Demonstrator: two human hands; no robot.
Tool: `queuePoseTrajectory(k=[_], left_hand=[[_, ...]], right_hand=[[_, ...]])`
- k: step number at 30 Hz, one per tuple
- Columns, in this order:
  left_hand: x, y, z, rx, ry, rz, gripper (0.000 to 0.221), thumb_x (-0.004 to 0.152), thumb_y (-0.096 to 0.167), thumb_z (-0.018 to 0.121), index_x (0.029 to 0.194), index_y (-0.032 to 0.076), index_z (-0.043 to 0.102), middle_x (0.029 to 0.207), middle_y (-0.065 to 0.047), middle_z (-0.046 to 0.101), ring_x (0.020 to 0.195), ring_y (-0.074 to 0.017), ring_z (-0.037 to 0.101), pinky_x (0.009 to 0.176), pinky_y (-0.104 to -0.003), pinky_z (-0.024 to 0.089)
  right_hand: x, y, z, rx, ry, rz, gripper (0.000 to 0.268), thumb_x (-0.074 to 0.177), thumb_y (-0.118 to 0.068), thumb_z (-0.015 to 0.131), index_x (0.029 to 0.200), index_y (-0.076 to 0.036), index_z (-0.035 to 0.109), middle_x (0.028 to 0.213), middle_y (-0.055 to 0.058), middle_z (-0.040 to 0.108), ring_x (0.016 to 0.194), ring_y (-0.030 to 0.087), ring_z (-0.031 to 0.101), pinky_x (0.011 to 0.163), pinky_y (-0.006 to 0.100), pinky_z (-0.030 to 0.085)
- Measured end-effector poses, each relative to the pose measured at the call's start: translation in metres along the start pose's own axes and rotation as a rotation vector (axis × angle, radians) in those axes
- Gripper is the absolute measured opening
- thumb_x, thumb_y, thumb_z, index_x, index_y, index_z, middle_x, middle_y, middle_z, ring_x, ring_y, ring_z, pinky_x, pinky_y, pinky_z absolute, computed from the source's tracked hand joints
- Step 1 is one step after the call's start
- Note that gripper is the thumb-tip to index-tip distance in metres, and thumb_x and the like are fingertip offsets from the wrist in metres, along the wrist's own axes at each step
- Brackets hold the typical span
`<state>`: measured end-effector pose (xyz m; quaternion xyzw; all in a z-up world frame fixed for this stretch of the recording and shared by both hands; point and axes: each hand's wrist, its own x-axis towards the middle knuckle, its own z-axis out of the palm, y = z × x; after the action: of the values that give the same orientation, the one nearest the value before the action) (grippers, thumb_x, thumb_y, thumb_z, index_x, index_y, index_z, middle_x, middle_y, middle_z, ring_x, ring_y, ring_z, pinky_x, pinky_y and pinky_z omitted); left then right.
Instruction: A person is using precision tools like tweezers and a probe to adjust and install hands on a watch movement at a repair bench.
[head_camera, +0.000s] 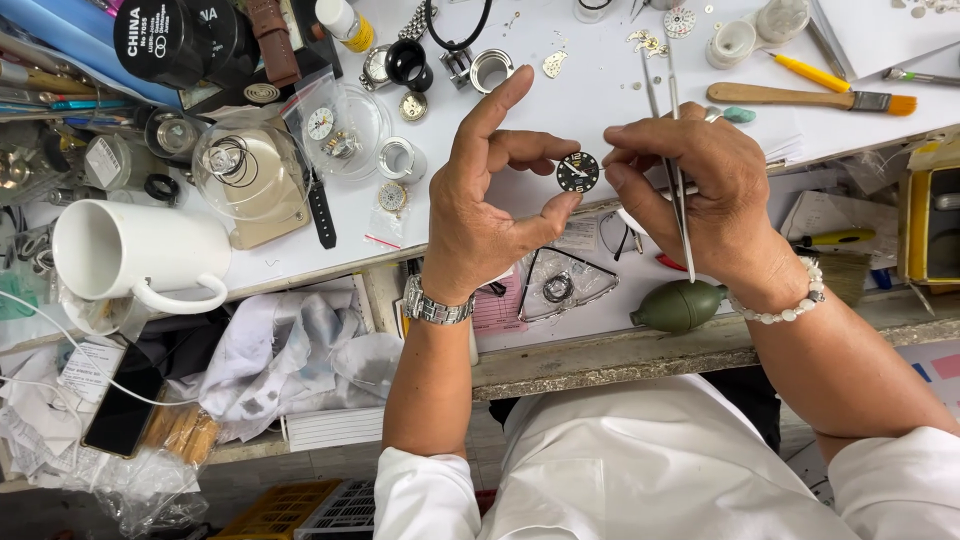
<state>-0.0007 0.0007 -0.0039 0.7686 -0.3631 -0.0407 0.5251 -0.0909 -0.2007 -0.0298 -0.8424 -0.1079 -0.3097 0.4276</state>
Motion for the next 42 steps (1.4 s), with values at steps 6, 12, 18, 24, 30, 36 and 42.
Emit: queuePoseTrajectory(k=[6, 12, 18, 24, 30, 36, 42], left_hand=[[-0.0014, -0.0028, -0.0021, 0.005, -0.017, 0.033, 0.093, 0.085, 0.011, 0.09, 0.156, 0.026, 0.033, 0.117, 0.007, 0.081, 0.091, -0.0069, 0.073, 0.097, -0.02, 0.062], [-0.0008, -0.0015, -0.0027, 0.006, -0.029, 0.036, 0.093, 0.084, 0.01, 0.092, 0.156, 0.026, 0.034, 0.117, 0.006, 0.081, 0.093, -0.0076, 0.075, 0.099, -0.02, 0.064], [-0.0008, -0.0013, -0.001, 0.007, -0.019, 0.011, 0.091, 0.084, 0.015, 0.089, 0.156, 0.026, 0.034, 0.112, 0.007, 0.082, 0.092, -0.0061, 0.074, 0.098, -0.02, 0.061], [-0.0011, 0.0016, -0.0016, -0.047, -0.026, -0.029, 0.084, 0.087, 0.018, 0.085, 0.155, 0.025, 0.036, 0.11, 0.004, 0.082, 0.092, -0.0065, 0.075, 0.096, -0.021, 0.065], [-0.0008, 0.0016, -0.0026, -0.058, -0.038, -0.036, 0.082, 0.09, 0.02, 0.084, 0.156, 0.025, 0.035, 0.108, 0.003, 0.083, 0.09, -0.0066, 0.075, 0.093, -0.02, 0.065], [-0.0013, 0.0012, -0.0035, -0.039, -0.039, -0.036, 0.083, 0.091, 0.02, 0.084, 0.156, 0.026, 0.034, 0.107, 0.005, 0.084, 0.091, -0.0062, 0.077, 0.095, -0.02, 0.065], [-0.0023, 0.0017, -0.0051, -0.053, -0.052, -0.057, 0.082, 0.093, 0.021, 0.083, 0.157, 0.031, 0.033, 0.108, 0.006, 0.084, 0.092, -0.0062, 0.077, 0.098, -0.021, 0.065]], right_hand=[[-0.0043, -0.0024, -0.0029, 0.001, -0.044, 0.055, 0.034, 0.101, 0.008, 0.079, 0.128, -0.002, 0.062, 0.108, 0.009, 0.074, 0.089, 0.02, 0.07, 0.092, 0.04, 0.046], [-0.0008, -0.0051, -0.0036, 0.013, -0.058, 0.029, 0.031, 0.103, 0.011, 0.075, 0.128, 0.0, 0.062, 0.104, 0.01, 0.073, 0.085, 0.021, 0.07, 0.086, 0.036, 0.051], [-0.0006, -0.0036, -0.0037, 0.014, -0.048, 0.022, 0.024, 0.105, 0.007, 0.073, 0.126, 0.0, 0.062, 0.105, 0.011, 0.075, 0.08, 0.021, 0.068, 0.084, 0.036, 0.049], [-0.0034, -0.0023, -0.0024, -0.017, -0.021, 0.021, 0.021, 0.105, 0.006, 0.077, 0.123, 0.001, 0.067, 0.106, 0.014, 0.074, 0.08, 0.022, 0.065, 0.08, 0.035, 0.049], [-0.0051, -0.0012, -0.0026, -0.041, -0.035, 0.034, 0.021, 0.107, 0.003, 0.078, 0.124, 0.0, 0.067, 0.111, 0.014, 0.073, 0.081, 0.024, 0.063, 0.08, 0.036, 0.048], [-0.0024, -0.0069, -0.0035, -0.038, -0.055, 0.036, 0.019, 0.109, 0.005, 0.076, 0.124, 0.001, 0.066, 0.104, 0.013, 0.073, 0.082, 0.024, 0.061, 0.082, 0.038, 0.049], [-0.0042, -0.0053, -0.0014, -0.029, -0.042, 0.043, 0.018, 0.109, 0.006, 0.075, 0.124, 0.002, 0.066, 0.103, 0.014, 0.072, 0.085, 0.025, 0.064, 0.083, 0.037, 0.05]])
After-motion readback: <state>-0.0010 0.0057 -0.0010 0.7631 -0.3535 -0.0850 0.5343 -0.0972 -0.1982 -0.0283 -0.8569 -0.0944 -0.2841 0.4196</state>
